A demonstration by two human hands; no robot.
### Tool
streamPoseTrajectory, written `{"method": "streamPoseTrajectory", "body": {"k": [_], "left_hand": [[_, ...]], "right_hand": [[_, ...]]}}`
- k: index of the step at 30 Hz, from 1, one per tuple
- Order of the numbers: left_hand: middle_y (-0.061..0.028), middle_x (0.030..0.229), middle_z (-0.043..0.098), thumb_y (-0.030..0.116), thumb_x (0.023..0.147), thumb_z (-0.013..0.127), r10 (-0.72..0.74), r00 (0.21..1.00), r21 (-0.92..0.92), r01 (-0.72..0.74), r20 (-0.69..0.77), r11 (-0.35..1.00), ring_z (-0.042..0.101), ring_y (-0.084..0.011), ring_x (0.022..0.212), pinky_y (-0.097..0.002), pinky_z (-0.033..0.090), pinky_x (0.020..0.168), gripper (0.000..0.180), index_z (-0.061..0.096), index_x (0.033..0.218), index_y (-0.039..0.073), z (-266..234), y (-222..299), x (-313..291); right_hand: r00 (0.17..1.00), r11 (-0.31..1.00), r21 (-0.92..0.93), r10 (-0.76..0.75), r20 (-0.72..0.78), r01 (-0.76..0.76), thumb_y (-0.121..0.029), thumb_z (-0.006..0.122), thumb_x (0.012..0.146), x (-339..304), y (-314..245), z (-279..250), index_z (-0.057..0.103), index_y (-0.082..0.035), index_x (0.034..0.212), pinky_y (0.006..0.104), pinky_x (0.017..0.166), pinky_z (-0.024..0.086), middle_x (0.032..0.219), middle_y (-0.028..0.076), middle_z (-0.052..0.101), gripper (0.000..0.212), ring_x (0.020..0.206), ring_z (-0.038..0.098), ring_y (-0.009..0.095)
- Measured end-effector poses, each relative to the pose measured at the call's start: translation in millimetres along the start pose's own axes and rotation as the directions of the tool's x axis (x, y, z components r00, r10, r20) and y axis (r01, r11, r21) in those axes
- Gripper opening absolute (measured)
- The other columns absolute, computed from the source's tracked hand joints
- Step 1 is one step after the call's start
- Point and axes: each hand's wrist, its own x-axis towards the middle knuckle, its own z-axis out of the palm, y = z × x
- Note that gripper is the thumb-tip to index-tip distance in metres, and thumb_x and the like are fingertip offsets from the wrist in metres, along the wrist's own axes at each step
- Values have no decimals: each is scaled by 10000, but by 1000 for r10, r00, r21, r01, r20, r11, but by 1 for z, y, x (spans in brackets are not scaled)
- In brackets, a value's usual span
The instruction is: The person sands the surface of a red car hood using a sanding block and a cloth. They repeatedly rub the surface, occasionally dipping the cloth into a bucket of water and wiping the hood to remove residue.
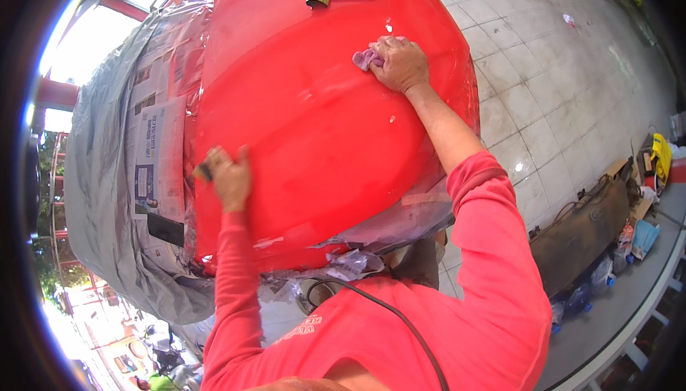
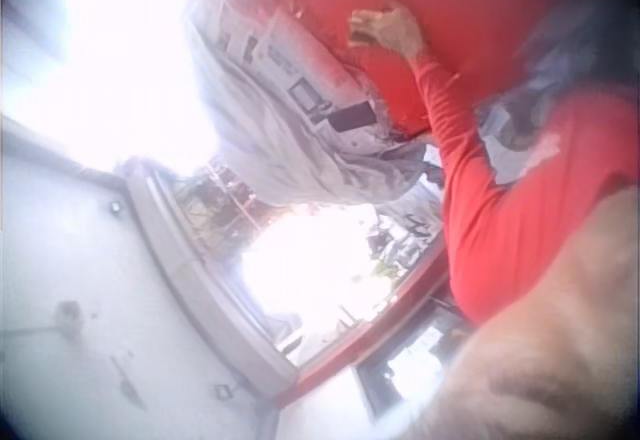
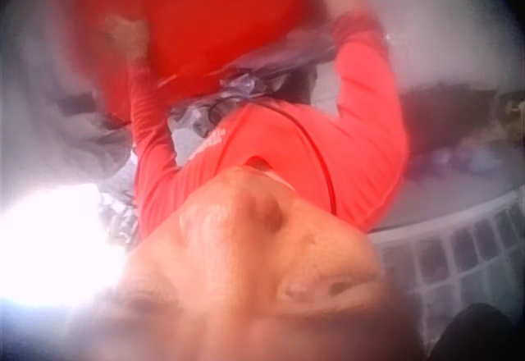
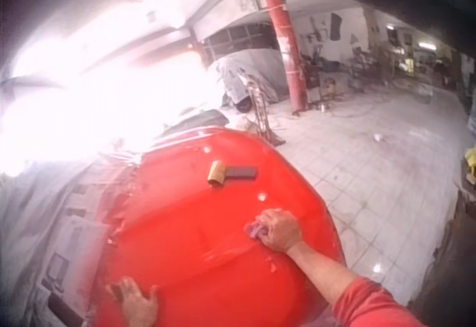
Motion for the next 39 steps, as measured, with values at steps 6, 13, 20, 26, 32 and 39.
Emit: {"method": "streamPoseTrajectory", "body": {"k": [6, 13, 20, 26, 32, 39], "left_hand": [[-300, 1692, 365, 694, 1029, 523, 376, 918, -270, -396, -124, 878, 253, -437, 1623, -506, 212, 1331, 1012, 350, 1621, -109, -40, 311, -11], [-264, 1691, 392, 582, 1089, 513, 280, 959, -370, -274, -40, 888, 301, -442, 1605, -476, 358, 1274, 816, 388, 1648, 1, -28, 160, 1], [-304, 1684, 370, 558, 1110, 480, 252, 961, -271, -275, -118, 923, 283, -443, 1608, -487, 255, 1324, 855, 382, 1584, -147, -25, 273, -17], [-190, 1671, 450, 361, 1071, 608, 621, 782, -456, -537, 46, 710, 380, -369, 1574, -484, 391, 1244, 680, 397, 1660, 93, -61, 279, 10], [-156, 1727, 375, 239, 1027, 682, 731, 682, -393, -673, -2, 627, 308, -366, 1616, -458, 340, 1290, 750, 356, 1685, 85, -47, 179, 16], [-207, 1612, 513, 306, 1082, 581, 915, 378, -362, -879, -137, 309, 414, -374, 1547, -459, 422, 1226, 542, 536, 1527, 1, -38, 380, 65]], "right_hand": [[998, 997, 52, -51, 34, 49, -390, 745, 878, 3, -6, -1, 788, -207, 1236, 424, 979, 570, 1273, 22, 758, 404, 1149, 714, 254], [987, 970, 185, -158, 1, 155, -303, 766, 871, 7, 41, -7, 775, -230, 1282, 397, 947, 587, 1264, 2, 765, 418, 1100, 733, 243], [984, 969, 175, -159, -85, 172, -283, 757, 888, 8, 21, -12, 772, -324, 1315, 387, 931, 588, 1274, -45, 765, 429, 1098, 734, 205], [995, 977, 187, -97, -39, 103, -313, 761, 881, 3, 80, 9, 796, -365, 1163, 431, 969, 571, 1262, -72, 750, 288, 1132, 711, 220], [998, 972, 235, 6, -63, 9, -278, 742, 884, 1, 74, 2, 801, -310, 1080, 452, 966, 557, 1216, -86, 755, 207, 1137, 703, 217], [921, 499, 793, 338, 193, -350, -169, 691, 950, 9, 97, -20, 808, -168, 1129, 353, 960, 586, 1116, 47, 816, 214, 1023, 774, 204]]}}
